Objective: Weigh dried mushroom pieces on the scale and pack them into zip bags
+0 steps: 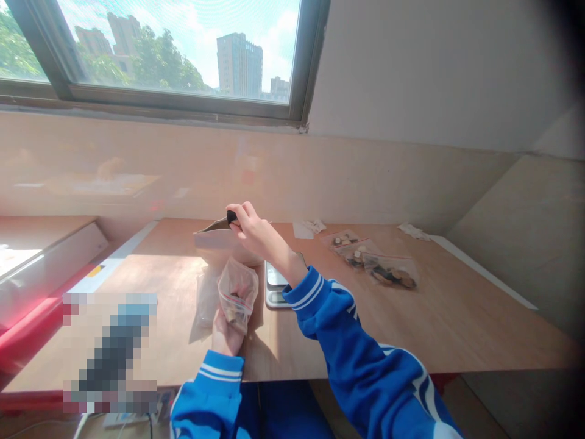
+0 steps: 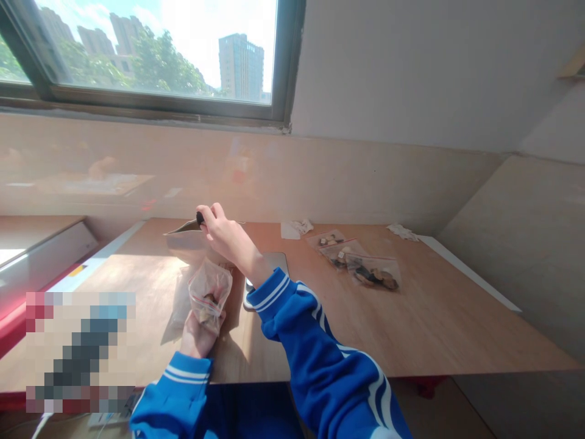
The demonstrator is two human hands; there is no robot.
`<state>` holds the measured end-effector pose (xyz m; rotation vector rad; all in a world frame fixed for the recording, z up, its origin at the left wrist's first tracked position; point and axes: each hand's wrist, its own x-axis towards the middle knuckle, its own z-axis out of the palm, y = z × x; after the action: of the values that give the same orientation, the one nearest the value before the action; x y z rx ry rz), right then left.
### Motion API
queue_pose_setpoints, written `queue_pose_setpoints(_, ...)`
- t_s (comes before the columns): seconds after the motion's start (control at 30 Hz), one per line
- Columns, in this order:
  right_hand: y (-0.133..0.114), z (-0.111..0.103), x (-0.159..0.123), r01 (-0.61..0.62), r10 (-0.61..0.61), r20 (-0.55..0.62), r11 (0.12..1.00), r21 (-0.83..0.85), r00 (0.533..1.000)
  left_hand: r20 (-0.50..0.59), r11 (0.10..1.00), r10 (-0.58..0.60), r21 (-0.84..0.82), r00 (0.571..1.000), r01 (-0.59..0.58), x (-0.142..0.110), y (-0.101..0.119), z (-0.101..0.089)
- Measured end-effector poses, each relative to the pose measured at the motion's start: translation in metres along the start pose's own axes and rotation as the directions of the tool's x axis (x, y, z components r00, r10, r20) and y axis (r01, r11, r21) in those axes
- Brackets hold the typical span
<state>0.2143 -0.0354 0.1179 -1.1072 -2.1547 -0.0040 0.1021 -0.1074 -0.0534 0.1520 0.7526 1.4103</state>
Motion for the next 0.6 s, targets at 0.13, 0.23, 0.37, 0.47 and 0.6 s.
queue_pose_setpoints(0.13, 0.001, 0.005, -0.001, -0.031, 0.033, -0.076, 0.999, 0.028, 0.997, 0.018, 1.0, -0.003, -0.019, 1.0, 0.003, 0.003, 0.001, -0.001)
queue_pose_setpoints(0.23, 0.006, 0.005, -0.001, -0.04, 0.043, -0.096, 0.999, 0.03, 0.994, 0.022, 0.999, -0.041, -0.016, 0.999, 0.041, 0.007, 0.003, -0.003)
queue_pose_setpoints(0.37, 0.011, 0.001, -0.002, 0.0, 0.002, -0.036, 0.999, 0.054, 0.999, -0.002, 0.994, -0.1, -0.039, 0.995, 0.099, 0.007, 0.005, 0.0)
queue_pose_setpoints(0.47, 0.013, -0.002, -0.003, 0.026, -0.024, -0.018, 0.994, 0.11, 1.0, 0.01, 0.994, -0.089, -0.062, 0.996, 0.089, 0.008, 0.005, -0.002)
queue_pose_setpoints(0.6, 0.015, -0.003, -0.005, 0.057, -0.057, 0.0, 0.986, 0.159, 0.998, 0.138, 0.999, -0.044, 0.009, 0.989, 0.043, 0.014, 0.003, -0.014)
